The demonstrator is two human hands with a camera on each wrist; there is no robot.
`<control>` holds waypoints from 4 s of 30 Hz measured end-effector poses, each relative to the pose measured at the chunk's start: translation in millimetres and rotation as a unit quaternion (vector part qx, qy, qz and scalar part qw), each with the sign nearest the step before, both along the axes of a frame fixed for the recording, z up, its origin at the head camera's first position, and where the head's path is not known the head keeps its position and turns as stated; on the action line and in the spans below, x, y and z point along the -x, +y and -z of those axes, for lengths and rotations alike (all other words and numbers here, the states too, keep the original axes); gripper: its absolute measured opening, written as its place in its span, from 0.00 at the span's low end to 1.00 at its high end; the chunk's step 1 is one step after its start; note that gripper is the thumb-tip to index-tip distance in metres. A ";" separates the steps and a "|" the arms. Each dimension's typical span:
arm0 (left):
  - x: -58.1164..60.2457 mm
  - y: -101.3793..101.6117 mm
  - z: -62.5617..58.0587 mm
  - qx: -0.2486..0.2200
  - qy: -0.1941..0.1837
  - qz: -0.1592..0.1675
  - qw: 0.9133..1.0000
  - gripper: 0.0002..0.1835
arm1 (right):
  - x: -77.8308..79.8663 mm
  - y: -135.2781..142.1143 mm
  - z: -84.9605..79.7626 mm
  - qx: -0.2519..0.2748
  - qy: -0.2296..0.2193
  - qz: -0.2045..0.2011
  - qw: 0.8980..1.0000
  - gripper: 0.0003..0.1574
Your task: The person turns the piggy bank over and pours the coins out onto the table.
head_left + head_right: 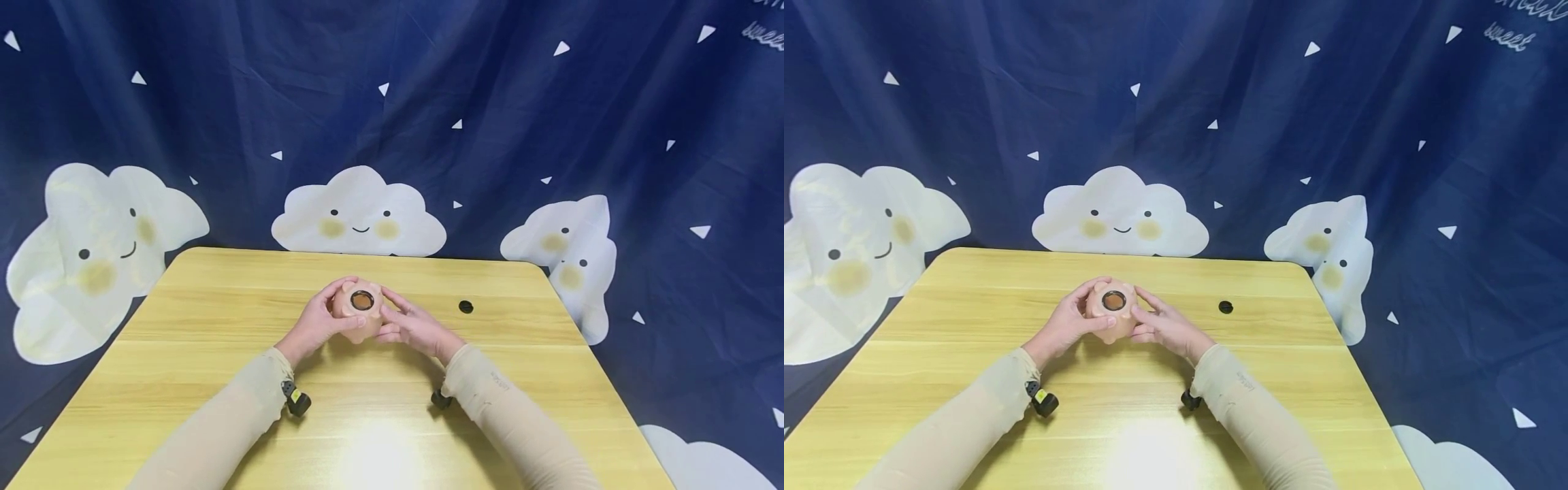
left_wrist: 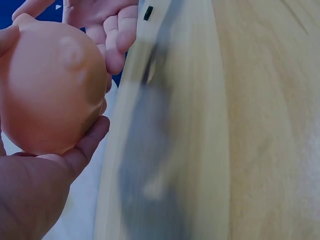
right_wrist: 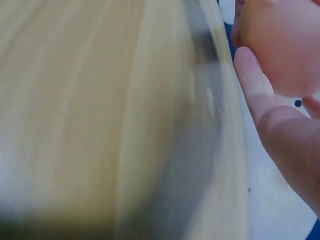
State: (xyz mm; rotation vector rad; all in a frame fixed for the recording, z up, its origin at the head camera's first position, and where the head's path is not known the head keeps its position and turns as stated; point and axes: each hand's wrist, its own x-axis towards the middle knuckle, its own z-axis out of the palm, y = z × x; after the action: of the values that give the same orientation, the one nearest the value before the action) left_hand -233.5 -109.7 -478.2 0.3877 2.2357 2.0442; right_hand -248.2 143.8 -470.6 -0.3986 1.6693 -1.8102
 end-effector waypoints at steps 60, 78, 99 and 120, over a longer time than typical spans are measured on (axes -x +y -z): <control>4.8 -19.3 5.4 -0.048 -0.143 0.102 0.983 0.44 | 9.4 -6.2 -1.5 0.016 0.009 0.027 0.999 0.57; 2.5 -13.0 5.6 -0.060 -0.101 0.111 0.987 0.52 | 9.9 -9.6 -2.1 0.009 0.059 0.046 0.997 0.50; 2.9 -5.7 1.6 -0.120 -0.103 0.062 0.985 0.40 | 9.3 -14.4 -1.7 -0.047 0.132 0.054 0.989 0.64; 7.8 -1.8 7.6 -0.014 -0.019 0.022 0.999 0.36 | 5.2 -21.0 -3.0 0.074 -0.032 0.066 0.995 0.52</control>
State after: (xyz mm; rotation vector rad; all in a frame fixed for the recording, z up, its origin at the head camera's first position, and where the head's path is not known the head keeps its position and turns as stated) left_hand -241.2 -111.5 -485.8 0.3924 2.1597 2.0461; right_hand -253.3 122.8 -467.7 -0.2958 1.5564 -2.0297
